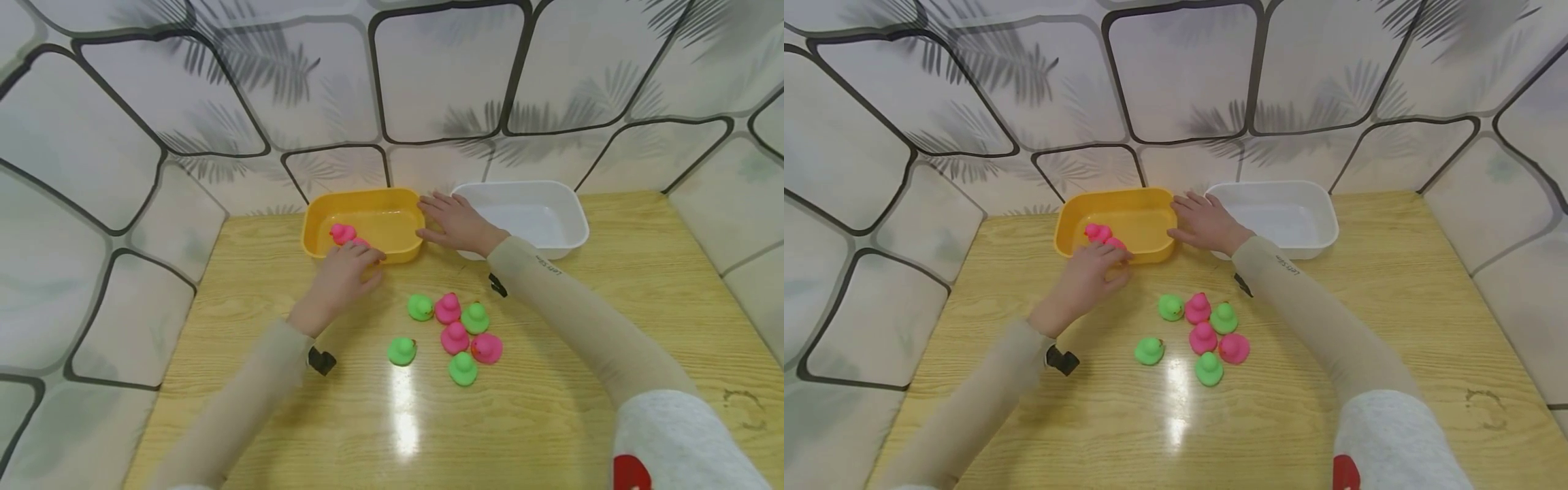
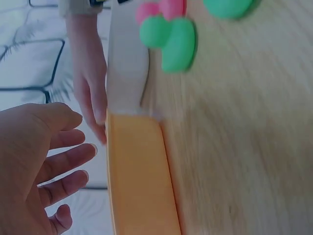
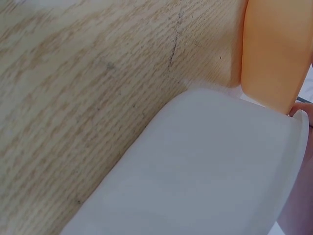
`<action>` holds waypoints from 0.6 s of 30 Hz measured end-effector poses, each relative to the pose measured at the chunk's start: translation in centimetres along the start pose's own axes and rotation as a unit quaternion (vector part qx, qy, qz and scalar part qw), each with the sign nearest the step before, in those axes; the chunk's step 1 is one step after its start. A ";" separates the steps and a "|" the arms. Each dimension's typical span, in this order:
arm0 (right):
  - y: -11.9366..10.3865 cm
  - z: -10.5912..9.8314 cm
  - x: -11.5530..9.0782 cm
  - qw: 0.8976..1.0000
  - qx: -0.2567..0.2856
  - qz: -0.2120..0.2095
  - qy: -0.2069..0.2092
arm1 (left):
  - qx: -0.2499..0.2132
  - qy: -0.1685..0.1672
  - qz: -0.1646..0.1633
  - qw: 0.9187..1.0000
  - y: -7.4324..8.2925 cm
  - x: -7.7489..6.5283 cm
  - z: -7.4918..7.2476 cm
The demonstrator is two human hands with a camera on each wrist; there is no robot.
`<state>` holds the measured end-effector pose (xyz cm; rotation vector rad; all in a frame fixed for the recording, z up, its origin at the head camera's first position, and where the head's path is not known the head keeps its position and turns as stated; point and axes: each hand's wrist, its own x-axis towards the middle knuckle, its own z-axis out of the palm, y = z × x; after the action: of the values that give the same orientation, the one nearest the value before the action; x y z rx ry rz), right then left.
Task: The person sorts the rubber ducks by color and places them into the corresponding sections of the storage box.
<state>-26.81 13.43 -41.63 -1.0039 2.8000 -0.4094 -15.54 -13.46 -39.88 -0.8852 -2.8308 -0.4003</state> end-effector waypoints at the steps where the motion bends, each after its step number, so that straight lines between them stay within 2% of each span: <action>1: 0.0 0.0 0.0 1.000 0.001 0.002 -0.001 | 0.002 -0.002 0.007 1.000 0.5 -0.1 0.1; 12: -0.2 0.0 0.0 1.000 0.009 0.007 -0.007 | 0.003 -0.056 0.047 0.997 5.7 -1.7 0.7; 18: 0.1 0.2 0.2 1.000 0.005 0.007 -0.002 | 0.010 -0.064 0.097 0.993 7.9 -2.2 1.6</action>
<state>-26.94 13.31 -41.84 -0.9814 2.7968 -0.4173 -9.27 -7.91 -40.19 -1.2105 -2.8191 -0.2986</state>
